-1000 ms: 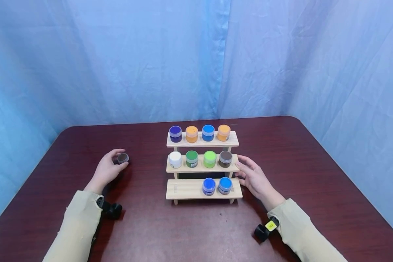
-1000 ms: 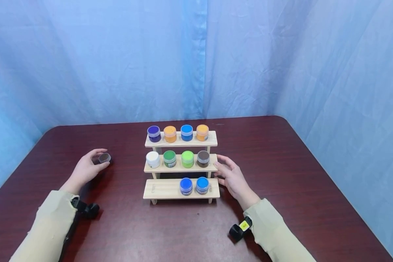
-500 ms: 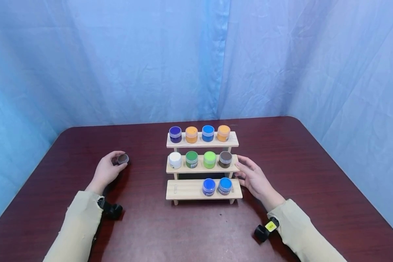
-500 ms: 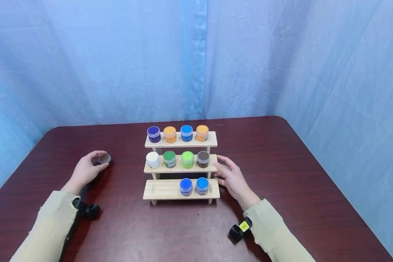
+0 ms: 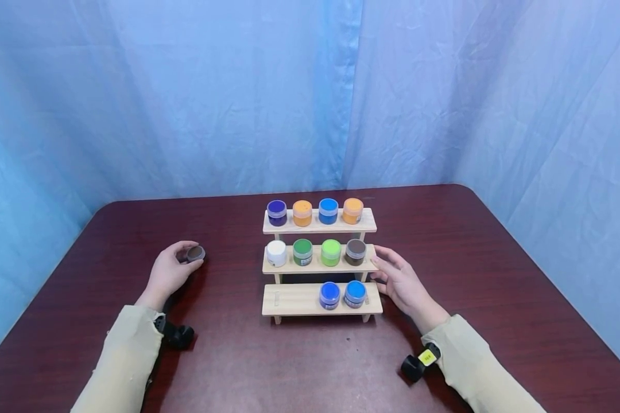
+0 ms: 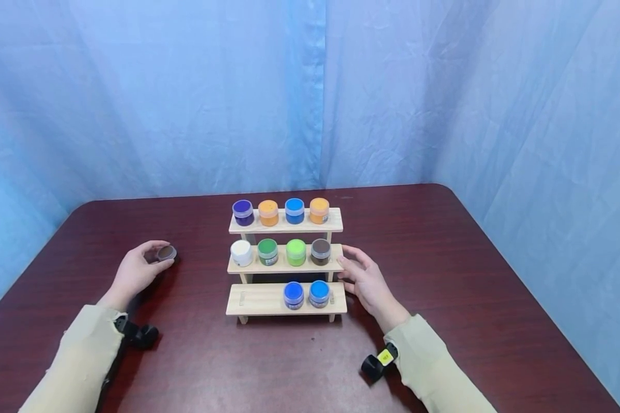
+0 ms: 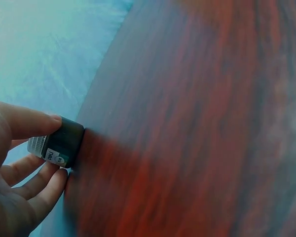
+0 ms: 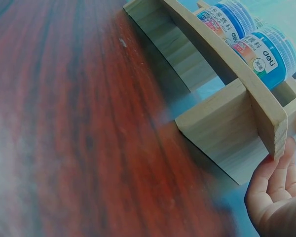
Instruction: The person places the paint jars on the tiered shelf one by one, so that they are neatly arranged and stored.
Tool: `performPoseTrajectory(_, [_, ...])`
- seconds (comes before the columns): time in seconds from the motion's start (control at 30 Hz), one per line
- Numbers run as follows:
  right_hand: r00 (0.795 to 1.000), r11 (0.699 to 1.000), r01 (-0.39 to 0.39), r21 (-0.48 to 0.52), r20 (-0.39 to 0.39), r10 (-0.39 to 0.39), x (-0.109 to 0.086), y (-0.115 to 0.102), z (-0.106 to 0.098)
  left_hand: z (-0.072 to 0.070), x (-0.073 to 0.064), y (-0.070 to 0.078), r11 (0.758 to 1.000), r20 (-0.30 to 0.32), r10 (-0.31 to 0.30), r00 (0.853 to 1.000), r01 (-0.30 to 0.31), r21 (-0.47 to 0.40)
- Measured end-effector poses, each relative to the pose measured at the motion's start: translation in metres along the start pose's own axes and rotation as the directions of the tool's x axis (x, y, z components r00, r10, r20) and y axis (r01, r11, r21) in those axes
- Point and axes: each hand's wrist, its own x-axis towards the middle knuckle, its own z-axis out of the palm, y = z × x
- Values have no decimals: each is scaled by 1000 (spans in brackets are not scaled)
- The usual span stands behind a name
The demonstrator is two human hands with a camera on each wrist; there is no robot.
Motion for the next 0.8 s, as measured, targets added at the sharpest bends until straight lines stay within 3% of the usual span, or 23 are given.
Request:
performPoseTrajectory(0.57, [1000, 1000, -20, -22, -21, 20, -2, -2, 2, 0, -4, 5, 1000, -50, 28, 998, -28, 0])
performPoseTrajectory(0.8, [1000, 1000, -17, -15, -17, 17, -1, -1, 1, 2, -10, 10, 997, -91, 4, 996, -11, -77])
